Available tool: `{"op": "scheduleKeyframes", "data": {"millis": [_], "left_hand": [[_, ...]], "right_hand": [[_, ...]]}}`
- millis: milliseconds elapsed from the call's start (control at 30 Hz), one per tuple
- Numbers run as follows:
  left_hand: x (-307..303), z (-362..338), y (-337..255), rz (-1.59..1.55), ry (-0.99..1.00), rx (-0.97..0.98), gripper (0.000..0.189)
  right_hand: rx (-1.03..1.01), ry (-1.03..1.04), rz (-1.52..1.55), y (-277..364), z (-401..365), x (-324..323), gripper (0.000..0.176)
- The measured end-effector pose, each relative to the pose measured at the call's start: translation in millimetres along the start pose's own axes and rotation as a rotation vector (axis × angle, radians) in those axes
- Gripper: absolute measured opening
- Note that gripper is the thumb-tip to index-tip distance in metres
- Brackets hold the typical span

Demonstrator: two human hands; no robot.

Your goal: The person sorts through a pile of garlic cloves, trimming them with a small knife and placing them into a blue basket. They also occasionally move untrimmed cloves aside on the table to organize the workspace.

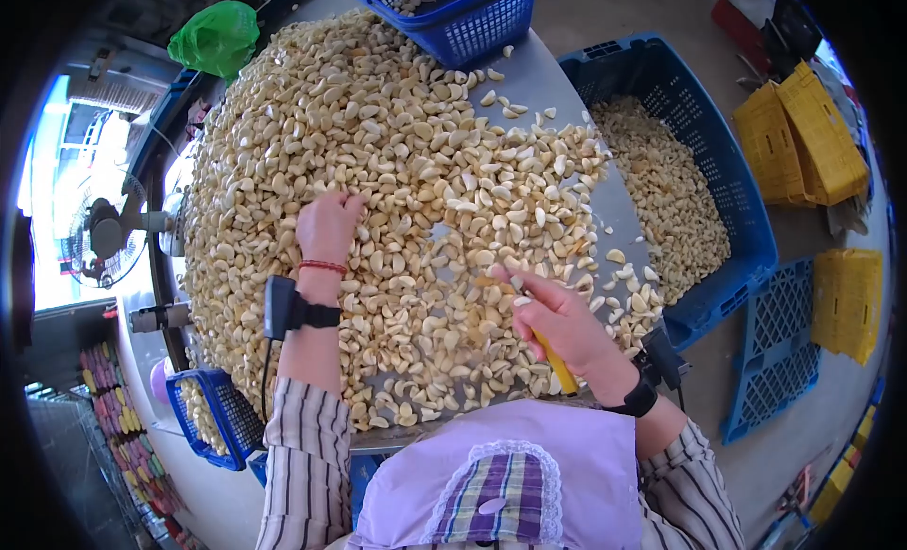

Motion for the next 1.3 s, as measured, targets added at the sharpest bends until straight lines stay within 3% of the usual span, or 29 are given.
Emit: {"op": "scheduleKeyframes", "data": {"millis": [67, 133, 200, 267, 300, 333, 400, 433, 500, 600, 633, 700, 733, 767, 800, 1000, 1067, 1100, 1167, 1200, 1267, 1300], "left_hand": [[3.7, 5.0, -9.7, 0.07, 0.015, 0.059, 0.037], [1.9, 7.4, -14.8, 0.174, 0.269, 0.078, 0.038], [7.8, 10.1, 1.1, 0.044, 0.239, 0.155, 0.038], [6.0, 0.6, 8.8, -0.275, 0.401, 0.093, 0.032], [24.6, -5.2, 16.0, -0.619, 0.477, 0.093, 0.019], [15.6, -17.5, 12.1, -0.615, 0.483, 0.102, 0.019], [11.6, -59.2, -0.3, -1.434, 0.759, -0.266, 0.009], [14.3, -75.0, -4.9, -1.433, 0.771, -0.266, 0.009], [12.2, -100.1, -23.1, -1.892, 0.739, -0.259, 0.01], [-6.2, -133.3, -56.5, -1.974, 0.656, -0.259, 0.009], [-7.1, -142.0, -64.2, -1.983, 0.656, -0.26, 0.009], [-9.0, -154.1, -71.5, -1.708, 0.572, -0.192, 0.011], [-11.2, -159.0, -75.5, -1.715, 0.573, -0.195, 0.011], [-16.8, -162.2, -79.6, -1.669, 0.551, -0.132, 0.012], [-22.0, -164.5, -82.5, -1.622, 0.529, -0.067, 0.013], [-19.4, -173.8, -87.8, -1.689, 0.572, -0.117, 0.017], [-21.1, -173.4, -87.9, -1.685, 0.603, -0.132, 0.016], [-26.3, -170.9, -94.9, -1.488, 0.659, 0.014, 0.013], [-24.8, -167.9, -108.1, -1.065, 0.822, 0.307, 0.016], [-21.1, -160.8, -109.1, -1.066, 0.822, 0.302, 0.016], [-7.2, -131.5, -87.8, -0.619, 0.466, 0.059, 0.027], [-13.4, -113.2, -79.6, -0.494, 0.157, 0.077, 0.029]], "right_hand": [[0.003, -0.005, -0.012, 0.3, -3.1, -1.2, 0.044], [0.002, -0.012, 0.003, 2.8, -6.3, -4.4, 0.045], [-0.015, -0.024, 0.002, 6.3, -9.4, -8.6, 0.045], [-0.033, 0.006, 0.018, 7.0, -12.3, -10.5, 0.046], [-0.038, -0.001, 0.027, 6.2, -12.6, -11.9, 0.046], [-0.038, -0.009, 0.018, 4.2, -12.0, -12.0, 0.047], [-0.032, -0.026, 0.014, -0.8, -10.2, -10.6, 0.047], [-0.023, 0.002, -0.05, -3.1, -8.8, -6.9, 0.048], [-0.026, 0.064, -0.221, -2.5, -6.4, 4.2, 0.057], [-0.14, 0.174, -0.415, 0.2, -5.7, 20.9, 0.064], [-0.247, 0.21, -0.48, -1.1, -4.0, 22.5, 0.067], [-0.229, 0.232, -0.474, -0.1, -5.1, 28.1, 0.067], [-0.214, 0.257, -0.459, -1.0, -6.1, 30.9, 0.067], [-0.353, 0.253, -0.538, -3.4, -4.0, 29.0, 0.068], [-0.351, 0.253, -0.541, -1.8, -4.8, 29.7, 0.068], [-0.302, 0.306, -0.534, 0.1, -7.7, 28.1, 0.062], [0.056, 0.179, -0.239, -21.4, -0.1, 8.0, 0.054], [0.056, 0.18, -0.238, -20.0, 0.0, 7.1, 0.054], [-0.065, 0.022, 0.053, -6.3, 1.2, -3.7, 0.044], [-0.061, 0.024, 0.052, -2.0, 2.5, -8.4, 0.044], [-0.134, -0.07, 0.22, 12.0, 5.0, -28.1, 0.037], [-0.101, -0.153, 0.17, 13.8, 3.4, -33.4, 0.036]]}}
Point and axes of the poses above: each hand's wrist, its own z-axis towards the middle knuckle, its own x-axis out of the palm, y = z × x, the point moved 6 cm from there along z, towards the middle knuckle, and after that the axes turned 11 degrees about z, right-handed, at the moved point
